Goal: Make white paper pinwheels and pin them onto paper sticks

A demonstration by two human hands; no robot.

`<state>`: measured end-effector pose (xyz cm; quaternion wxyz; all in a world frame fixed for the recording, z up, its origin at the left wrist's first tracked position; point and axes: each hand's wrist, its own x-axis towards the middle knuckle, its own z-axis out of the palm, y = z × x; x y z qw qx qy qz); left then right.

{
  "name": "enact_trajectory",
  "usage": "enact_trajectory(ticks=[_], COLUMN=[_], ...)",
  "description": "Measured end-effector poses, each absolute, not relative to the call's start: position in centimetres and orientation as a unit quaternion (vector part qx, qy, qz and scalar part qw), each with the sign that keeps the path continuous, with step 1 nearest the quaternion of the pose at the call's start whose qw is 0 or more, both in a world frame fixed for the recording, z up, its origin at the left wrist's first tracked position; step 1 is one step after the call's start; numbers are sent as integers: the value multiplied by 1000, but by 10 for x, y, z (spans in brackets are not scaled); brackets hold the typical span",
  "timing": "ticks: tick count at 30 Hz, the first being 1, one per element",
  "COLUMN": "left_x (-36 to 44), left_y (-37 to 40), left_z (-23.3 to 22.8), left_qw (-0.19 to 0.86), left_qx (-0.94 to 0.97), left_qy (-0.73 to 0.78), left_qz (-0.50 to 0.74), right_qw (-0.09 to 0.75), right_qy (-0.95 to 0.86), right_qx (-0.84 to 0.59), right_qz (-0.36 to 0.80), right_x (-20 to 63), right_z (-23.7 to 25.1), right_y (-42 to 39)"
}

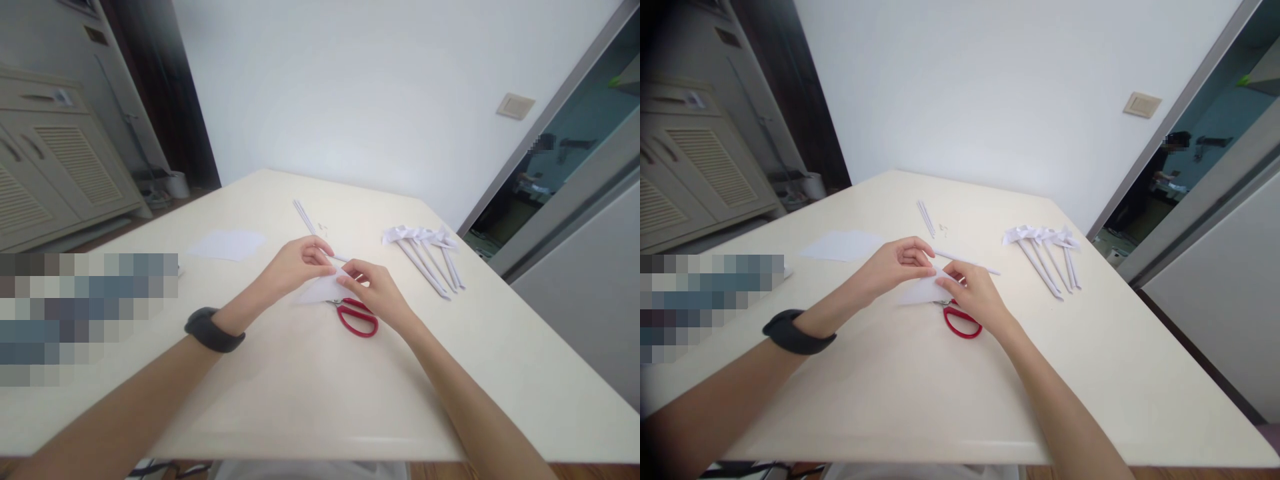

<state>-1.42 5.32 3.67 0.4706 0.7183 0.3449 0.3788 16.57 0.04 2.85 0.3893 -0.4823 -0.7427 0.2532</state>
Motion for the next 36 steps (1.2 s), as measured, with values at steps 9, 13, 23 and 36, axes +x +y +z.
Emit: enact_trajectory(ticks=[9, 13, 23, 36], left_x=[-6, -6, -9, -14], left_y=[48, 49, 53, 60], left_z=[27, 25, 26, 24], left_qw=[462, 469, 472, 446], left_qx=[754, 754, 752, 773], left_qy=[318, 316, 334, 368], left_qz=[343, 333, 317, 262], right_qw=[420, 425, 418, 435], right_qy=[-720, -713, -702, -702], right_qx=[-489, -497, -506, -509], right_qz=[258, 252, 277, 241], right_x=[166, 166, 169, 178], right_z=[28, 27, 25, 27], right_y=[2, 3, 6, 9])
